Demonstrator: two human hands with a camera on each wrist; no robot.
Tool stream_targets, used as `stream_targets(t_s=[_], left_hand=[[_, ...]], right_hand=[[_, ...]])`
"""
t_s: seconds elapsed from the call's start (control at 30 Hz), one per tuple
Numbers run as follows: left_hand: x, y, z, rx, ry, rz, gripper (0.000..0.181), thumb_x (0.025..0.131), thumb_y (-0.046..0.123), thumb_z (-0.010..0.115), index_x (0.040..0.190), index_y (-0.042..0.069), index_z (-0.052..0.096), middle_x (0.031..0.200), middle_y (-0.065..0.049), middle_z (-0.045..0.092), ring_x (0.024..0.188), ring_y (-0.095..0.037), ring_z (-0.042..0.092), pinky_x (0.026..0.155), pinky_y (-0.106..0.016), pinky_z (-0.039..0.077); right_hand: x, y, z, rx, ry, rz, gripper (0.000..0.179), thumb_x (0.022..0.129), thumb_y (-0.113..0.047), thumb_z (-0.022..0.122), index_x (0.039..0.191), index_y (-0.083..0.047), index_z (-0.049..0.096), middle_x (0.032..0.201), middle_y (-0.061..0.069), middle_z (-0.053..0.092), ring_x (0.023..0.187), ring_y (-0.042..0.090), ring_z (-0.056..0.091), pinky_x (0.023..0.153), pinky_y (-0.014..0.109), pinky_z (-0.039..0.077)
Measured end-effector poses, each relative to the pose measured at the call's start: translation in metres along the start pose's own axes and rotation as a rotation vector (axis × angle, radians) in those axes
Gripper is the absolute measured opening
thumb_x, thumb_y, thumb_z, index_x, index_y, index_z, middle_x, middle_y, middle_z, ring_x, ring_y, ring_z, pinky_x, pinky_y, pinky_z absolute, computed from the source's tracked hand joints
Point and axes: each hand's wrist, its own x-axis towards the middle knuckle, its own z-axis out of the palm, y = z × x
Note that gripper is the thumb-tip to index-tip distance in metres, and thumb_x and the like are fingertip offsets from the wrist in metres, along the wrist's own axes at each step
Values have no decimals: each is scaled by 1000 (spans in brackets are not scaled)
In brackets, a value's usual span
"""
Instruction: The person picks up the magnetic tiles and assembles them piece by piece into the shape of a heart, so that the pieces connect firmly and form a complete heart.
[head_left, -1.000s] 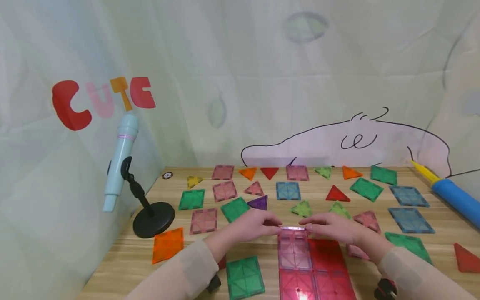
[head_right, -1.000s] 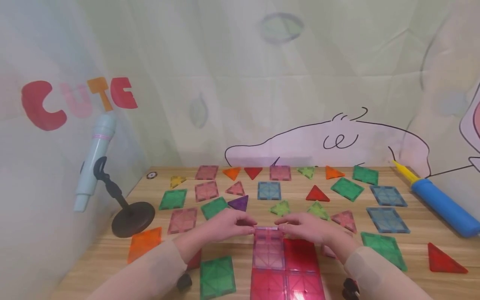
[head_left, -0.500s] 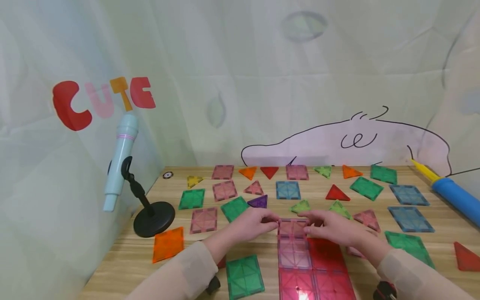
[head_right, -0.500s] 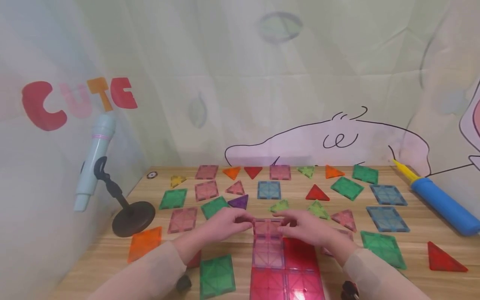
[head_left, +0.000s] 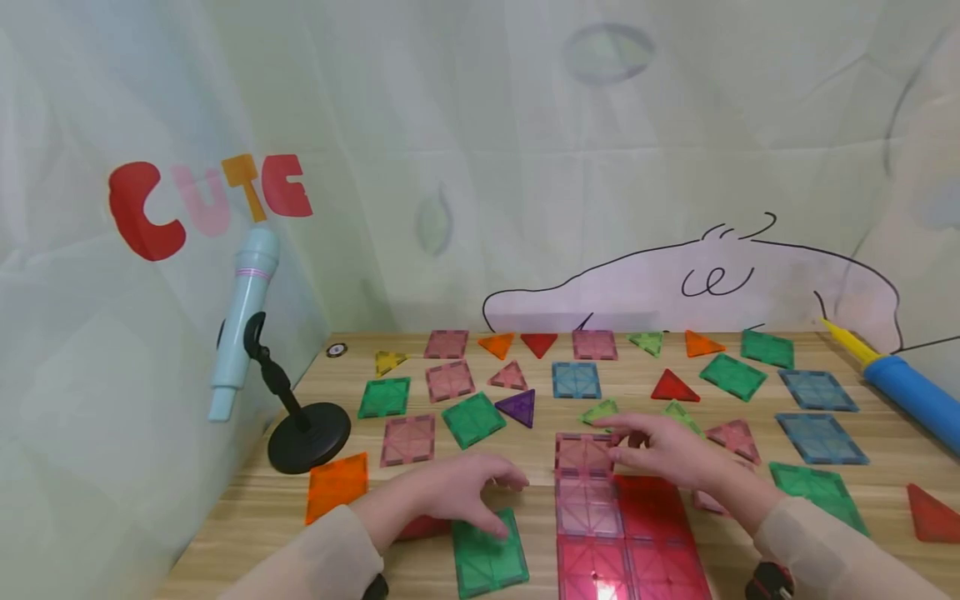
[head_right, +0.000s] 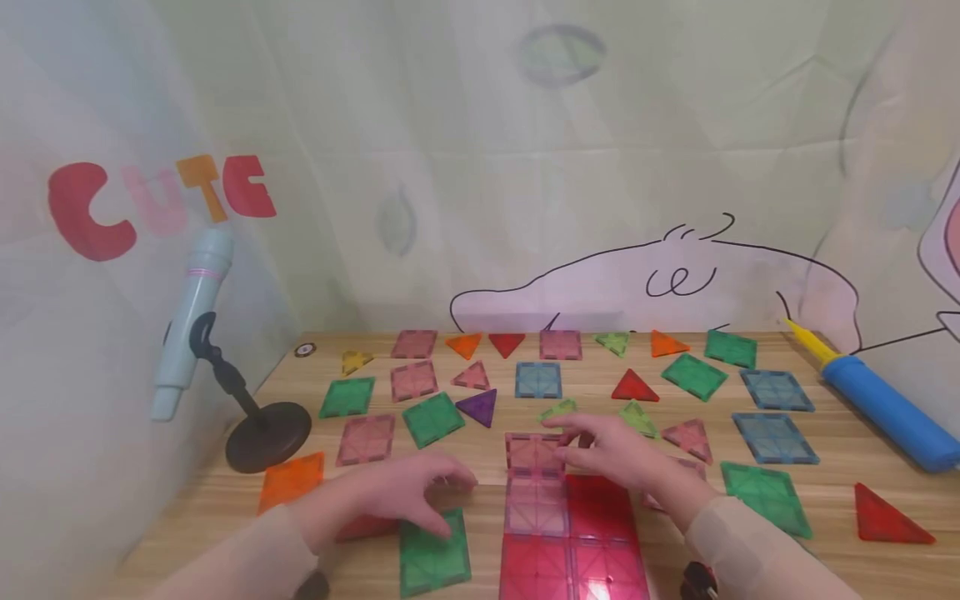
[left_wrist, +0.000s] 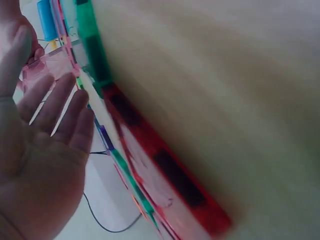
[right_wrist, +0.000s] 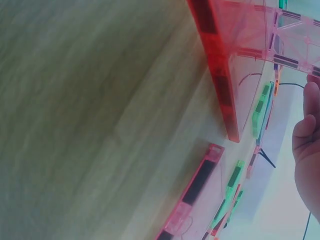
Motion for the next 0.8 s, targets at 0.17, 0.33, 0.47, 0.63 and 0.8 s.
stream_targets(t_s=[0.17, 0.33, 0.47, 0.63, 0.8], left_hand=[[-18, -7, 3, 133, -103, 17, 65, 75, 43, 77, 134, 33, 50, 130, 19, 48, 117, -8, 39, 100, -38, 34], [-22, -8, 7, 256, -104, 66, 71, 73, 50, 76, 135, 38, 45, 134, 19, 43, 117, -12, 34, 99, -46, 30], [-20, -6, 9, 346, -50, 110, 67, 76, 51, 73, 135, 33, 46, 135, 16, 44, 119, -14, 35, 99, -46, 29], [-21, -5, 10, 403, -7, 69, 82, 72, 61, 70, 141, 28, 39, 134, 7, 43, 120, -16, 37, 100, -46, 30], [-23, -1, 17, 435, -16, 54, 93, 70, 60, 72, 146, 28, 29, 130, 3, 42, 117, -14, 39, 99, -41, 35]], right_hand=[[1, 0, -2, 4, -5, -20, 44, 89, -33, 64, 130, -16, 56, 101, 0, 62, 83, 19, 55, 60, 28, 49], [0, 0, -5, -27, 2, 27, 48, 88, -33, 66, 131, -16, 55, 104, -1, 62, 86, 19, 54, 62, 28, 49], [-1, -1, -6, -49, 14, 45, 50, 87, -34, 66, 132, -18, 54, 104, -2, 62, 86, 19, 54, 62, 28, 50], [-4, -1, -8, -50, 24, 38, 53, 86, -35, 67, 134, -16, 52, 108, 0, 61, 86, 20, 53, 60, 28, 49], [-7, -1, -10, -58, 37, 43, 55, 85, -37, 68, 134, -16, 52, 109, 1, 61, 85, 21, 52, 60, 27, 48]])
